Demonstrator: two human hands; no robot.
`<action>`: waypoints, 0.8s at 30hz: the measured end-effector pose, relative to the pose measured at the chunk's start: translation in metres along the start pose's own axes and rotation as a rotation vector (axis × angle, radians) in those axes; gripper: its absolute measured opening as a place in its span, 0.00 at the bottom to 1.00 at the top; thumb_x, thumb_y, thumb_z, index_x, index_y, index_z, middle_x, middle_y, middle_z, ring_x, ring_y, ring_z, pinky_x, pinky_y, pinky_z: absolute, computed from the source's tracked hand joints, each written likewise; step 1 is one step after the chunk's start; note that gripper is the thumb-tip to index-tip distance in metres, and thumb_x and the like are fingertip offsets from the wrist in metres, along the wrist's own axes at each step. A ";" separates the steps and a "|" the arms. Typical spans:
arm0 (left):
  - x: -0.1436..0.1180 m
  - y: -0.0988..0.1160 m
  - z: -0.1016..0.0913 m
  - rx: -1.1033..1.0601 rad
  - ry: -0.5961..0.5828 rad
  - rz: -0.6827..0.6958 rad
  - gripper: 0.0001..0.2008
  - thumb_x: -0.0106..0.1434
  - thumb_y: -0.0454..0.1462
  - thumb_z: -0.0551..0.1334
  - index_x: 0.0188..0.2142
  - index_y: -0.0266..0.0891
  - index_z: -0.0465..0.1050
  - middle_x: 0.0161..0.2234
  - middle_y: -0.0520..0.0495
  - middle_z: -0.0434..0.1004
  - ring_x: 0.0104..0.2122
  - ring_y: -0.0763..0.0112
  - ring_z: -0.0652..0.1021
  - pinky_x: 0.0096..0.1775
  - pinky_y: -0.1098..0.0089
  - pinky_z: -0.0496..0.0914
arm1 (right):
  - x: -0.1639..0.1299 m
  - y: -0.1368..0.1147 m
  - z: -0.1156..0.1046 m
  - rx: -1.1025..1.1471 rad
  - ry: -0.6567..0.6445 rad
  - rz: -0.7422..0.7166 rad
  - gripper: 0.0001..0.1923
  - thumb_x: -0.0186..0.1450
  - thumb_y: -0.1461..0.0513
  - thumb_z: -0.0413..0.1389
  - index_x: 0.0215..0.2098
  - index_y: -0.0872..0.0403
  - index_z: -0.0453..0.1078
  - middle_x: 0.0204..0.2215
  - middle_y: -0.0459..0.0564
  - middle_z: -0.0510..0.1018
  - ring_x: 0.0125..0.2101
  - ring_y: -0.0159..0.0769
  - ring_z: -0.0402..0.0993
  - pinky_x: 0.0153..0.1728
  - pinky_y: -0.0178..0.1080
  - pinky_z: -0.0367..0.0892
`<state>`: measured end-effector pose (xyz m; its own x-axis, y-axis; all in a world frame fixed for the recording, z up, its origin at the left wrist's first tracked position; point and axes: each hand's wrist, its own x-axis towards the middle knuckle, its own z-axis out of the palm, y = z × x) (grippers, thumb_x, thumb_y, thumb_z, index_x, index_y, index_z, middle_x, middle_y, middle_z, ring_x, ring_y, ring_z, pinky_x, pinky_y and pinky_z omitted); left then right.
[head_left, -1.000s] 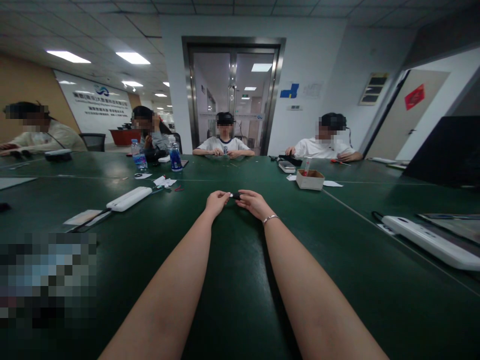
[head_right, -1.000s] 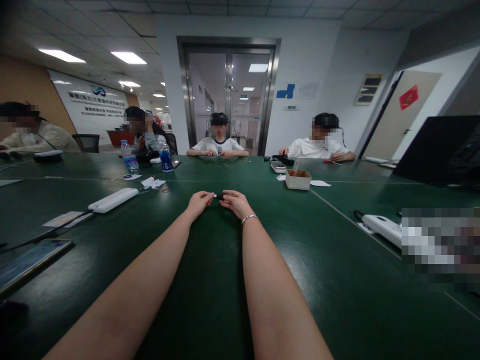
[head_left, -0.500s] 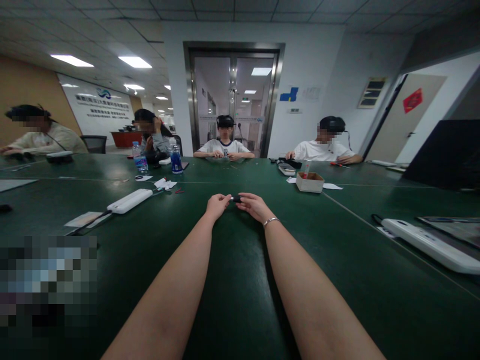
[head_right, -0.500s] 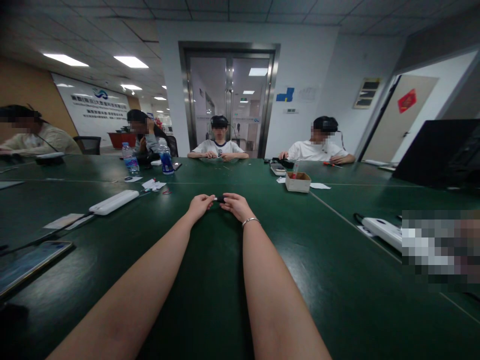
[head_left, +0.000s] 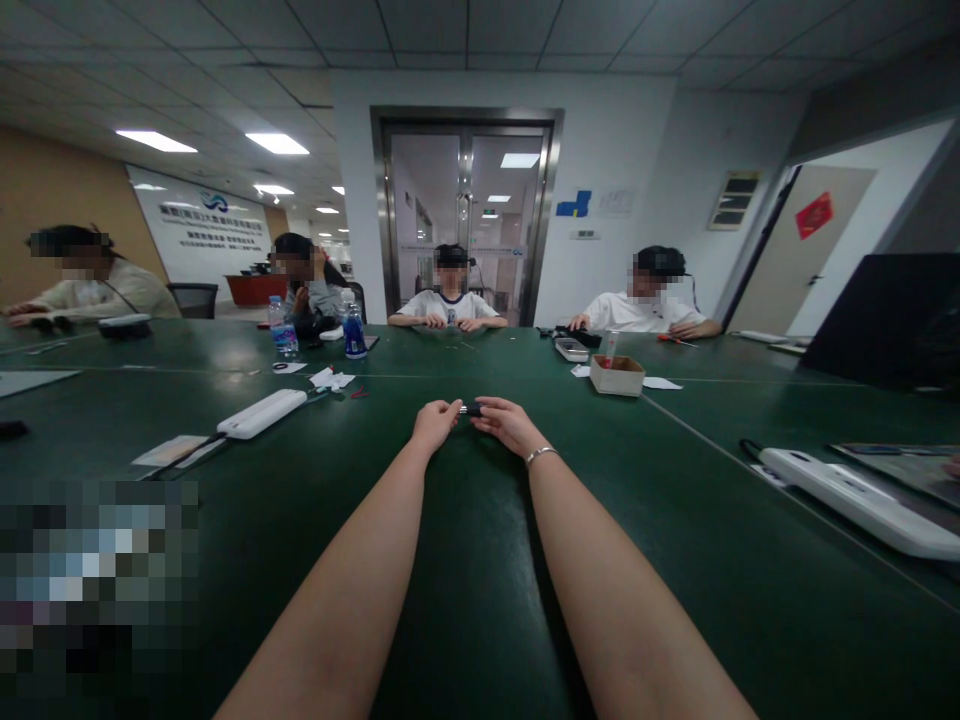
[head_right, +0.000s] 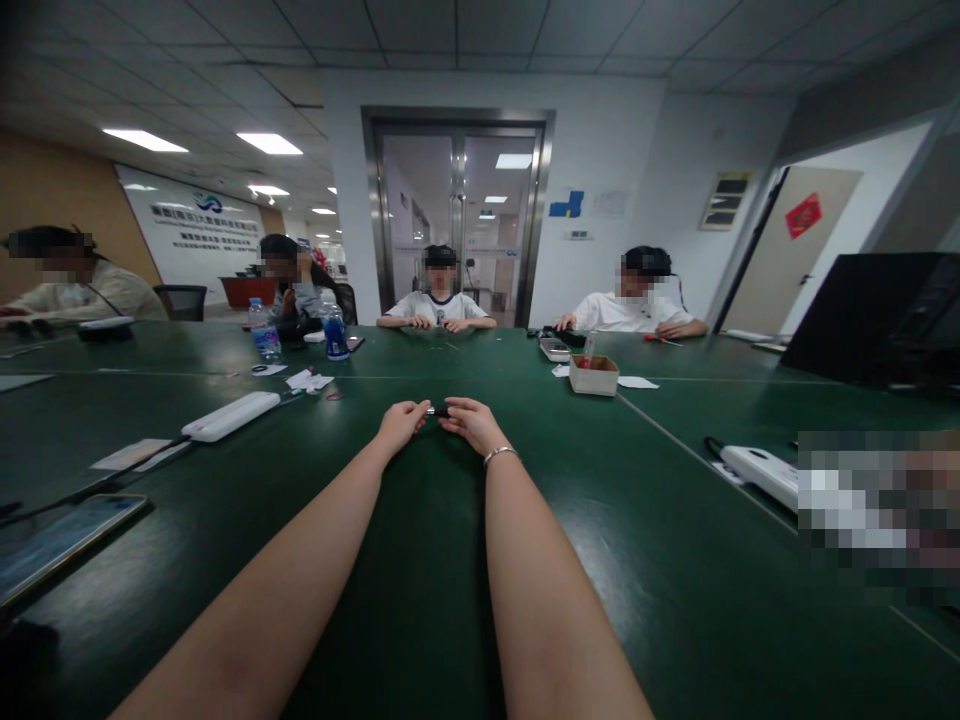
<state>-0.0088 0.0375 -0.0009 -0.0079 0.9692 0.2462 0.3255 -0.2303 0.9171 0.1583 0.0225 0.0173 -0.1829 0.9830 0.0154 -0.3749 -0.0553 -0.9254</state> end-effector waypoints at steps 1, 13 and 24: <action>0.000 -0.001 0.000 0.003 0.001 0.005 0.20 0.55 0.52 0.57 0.24 0.37 0.71 0.20 0.49 0.71 0.20 0.72 0.69 0.24 0.72 0.60 | 0.000 0.000 0.000 0.001 0.002 0.001 0.10 0.59 0.75 0.54 0.36 0.60 0.70 0.29 0.52 0.76 0.27 0.33 0.76 0.30 0.35 0.75; -0.002 0.006 0.004 -0.114 -0.013 0.022 0.10 0.52 0.41 0.63 0.29 0.36 0.71 0.23 0.50 0.70 0.23 0.73 0.70 0.25 0.73 0.64 | 0.002 0.001 -0.001 0.024 0.016 -0.008 0.05 0.59 0.72 0.57 0.32 0.59 0.71 0.27 0.51 0.76 0.26 0.32 0.75 0.28 0.34 0.73; -0.002 0.006 0.008 -0.148 -0.061 -0.020 0.16 0.56 0.47 0.60 0.39 0.37 0.67 0.28 0.48 0.72 0.24 0.74 0.73 0.24 0.75 0.64 | 0.002 0.001 0.002 0.016 0.016 0.000 0.04 0.60 0.72 0.55 0.31 0.60 0.70 0.24 0.51 0.76 0.21 0.31 0.74 0.25 0.32 0.72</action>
<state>0.0007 0.0353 0.0016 0.0454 0.9763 0.2117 0.1833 -0.2165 0.9589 0.1555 0.0244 0.0174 -0.1688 0.9856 0.0093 -0.3890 -0.0579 -0.9194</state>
